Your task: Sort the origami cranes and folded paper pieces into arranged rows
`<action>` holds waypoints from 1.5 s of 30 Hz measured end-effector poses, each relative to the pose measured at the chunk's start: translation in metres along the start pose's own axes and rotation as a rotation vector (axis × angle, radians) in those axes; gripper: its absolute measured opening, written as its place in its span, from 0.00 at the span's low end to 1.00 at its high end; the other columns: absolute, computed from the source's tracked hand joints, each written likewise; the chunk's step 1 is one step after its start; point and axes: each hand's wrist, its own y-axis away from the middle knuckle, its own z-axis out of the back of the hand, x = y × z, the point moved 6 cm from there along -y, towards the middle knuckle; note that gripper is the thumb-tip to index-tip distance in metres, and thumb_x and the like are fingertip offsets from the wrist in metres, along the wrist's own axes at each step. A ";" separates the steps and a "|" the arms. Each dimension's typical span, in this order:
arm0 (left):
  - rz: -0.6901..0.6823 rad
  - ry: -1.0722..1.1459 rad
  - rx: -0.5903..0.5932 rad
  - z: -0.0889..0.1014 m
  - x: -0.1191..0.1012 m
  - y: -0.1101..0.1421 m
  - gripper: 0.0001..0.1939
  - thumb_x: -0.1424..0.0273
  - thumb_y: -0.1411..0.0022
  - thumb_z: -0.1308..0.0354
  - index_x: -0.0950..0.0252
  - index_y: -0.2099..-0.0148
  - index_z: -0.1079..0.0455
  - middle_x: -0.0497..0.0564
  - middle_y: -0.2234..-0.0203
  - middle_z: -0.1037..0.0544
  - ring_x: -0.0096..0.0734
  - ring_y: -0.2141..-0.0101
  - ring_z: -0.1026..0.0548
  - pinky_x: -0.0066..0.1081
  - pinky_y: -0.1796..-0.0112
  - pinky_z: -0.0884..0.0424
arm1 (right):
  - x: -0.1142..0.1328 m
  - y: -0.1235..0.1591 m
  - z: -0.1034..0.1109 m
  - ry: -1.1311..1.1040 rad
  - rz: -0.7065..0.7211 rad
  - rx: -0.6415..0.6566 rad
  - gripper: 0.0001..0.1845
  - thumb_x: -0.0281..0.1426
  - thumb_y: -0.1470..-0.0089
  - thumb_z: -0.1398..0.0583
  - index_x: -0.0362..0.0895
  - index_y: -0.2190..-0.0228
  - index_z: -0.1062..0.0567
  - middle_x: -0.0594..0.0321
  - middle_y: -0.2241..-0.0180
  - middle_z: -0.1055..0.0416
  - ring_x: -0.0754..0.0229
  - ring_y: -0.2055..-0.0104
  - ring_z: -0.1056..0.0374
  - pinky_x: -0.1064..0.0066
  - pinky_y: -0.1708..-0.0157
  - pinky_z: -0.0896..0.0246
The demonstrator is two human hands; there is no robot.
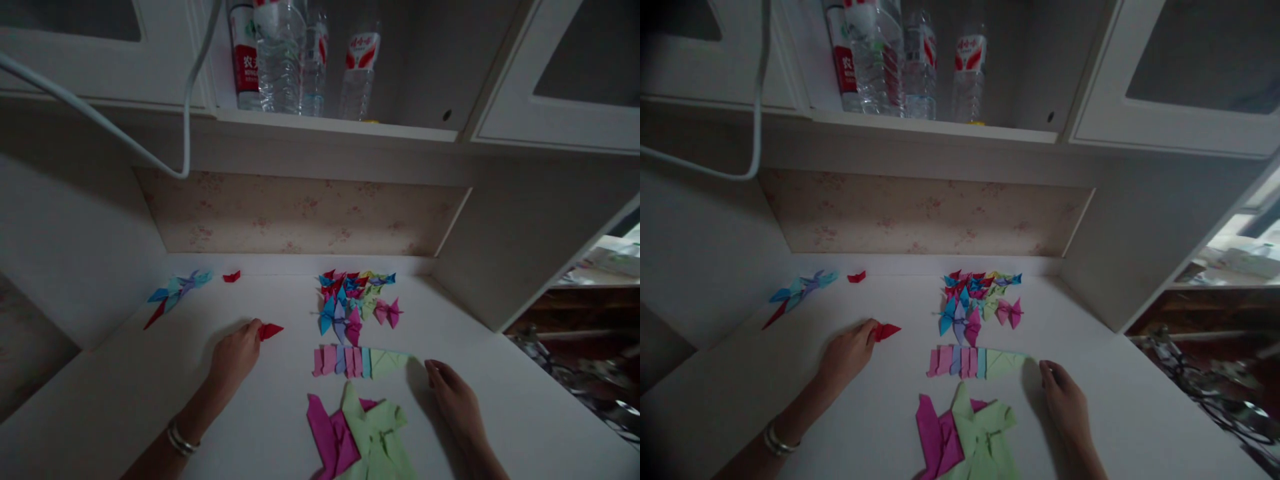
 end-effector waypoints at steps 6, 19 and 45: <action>-0.179 0.299 0.031 0.030 -0.036 -0.015 0.11 0.67 0.35 0.53 0.57 0.55 0.31 0.49 0.65 0.20 0.36 0.64 0.23 0.29 0.65 0.35 | 0.001 0.000 -0.002 0.043 0.021 0.021 0.29 0.53 0.51 0.49 0.43 0.63 0.24 0.61 0.77 0.27 0.53 0.71 0.30 0.67 0.69 0.40; -0.629 0.441 0.184 0.040 -0.217 -0.070 0.10 0.65 0.41 0.45 0.55 0.59 0.24 0.46 0.64 0.19 0.34 0.62 0.24 0.28 0.62 0.33 | 0.004 0.000 -0.002 -0.054 0.063 -0.037 0.26 0.50 0.49 0.49 0.43 0.65 0.24 0.62 0.79 0.28 0.56 0.74 0.33 0.69 0.73 0.43; -0.613 0.268 0.231 -0.020 -0.260 -0.079 0.13 0.68 0.46 0.43 0.59 0.56 0.28 0.53 0.67 0.22 0.39 0.63 0.23 0.29 0.66 0.31 | 0.005 -0.003 -0.003 -0.070 0.057 -0.032 0.24 0.49 0.48 0.49 0.45 0.65 0.23 0.62 0.79 0.27 0.56 0.76 0.32 0.70 0.74 0.43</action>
